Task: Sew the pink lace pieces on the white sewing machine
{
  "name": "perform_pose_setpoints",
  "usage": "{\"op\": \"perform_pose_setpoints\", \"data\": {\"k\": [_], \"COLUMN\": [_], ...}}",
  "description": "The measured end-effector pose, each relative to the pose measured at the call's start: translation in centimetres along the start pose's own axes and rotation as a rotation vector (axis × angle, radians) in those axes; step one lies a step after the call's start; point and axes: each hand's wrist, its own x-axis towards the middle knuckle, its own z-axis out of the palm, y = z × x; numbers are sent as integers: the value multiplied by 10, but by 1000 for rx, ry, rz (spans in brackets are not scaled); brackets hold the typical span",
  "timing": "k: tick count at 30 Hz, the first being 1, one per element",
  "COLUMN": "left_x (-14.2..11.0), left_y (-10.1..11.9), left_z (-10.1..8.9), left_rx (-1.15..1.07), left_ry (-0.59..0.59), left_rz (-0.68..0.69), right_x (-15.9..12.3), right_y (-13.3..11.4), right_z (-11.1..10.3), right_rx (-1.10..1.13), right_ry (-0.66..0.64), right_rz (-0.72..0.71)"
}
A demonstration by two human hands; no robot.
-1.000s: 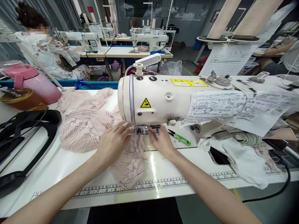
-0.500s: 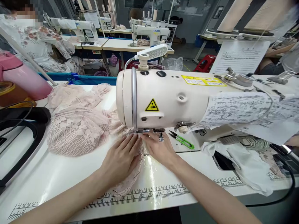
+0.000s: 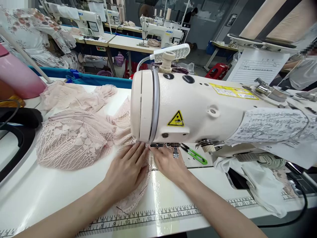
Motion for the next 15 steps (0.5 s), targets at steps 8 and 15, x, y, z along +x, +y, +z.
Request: {"op": "perform_pose_setpoints", "data": {"k": [8,15], "left_x": [0,0], "left_y": [0,0], "left_z": [-1,0], "left_rx": [-11,-33], "left_ry": [-10,2], "left_rz": [-11,-24], "right_x": [-3,-2], "right_y": [-2,-2], "right_z": [5,5], "right_rx": [-69,-98], "right_ry": [105,93], "right_rz": [-21,-30]}}
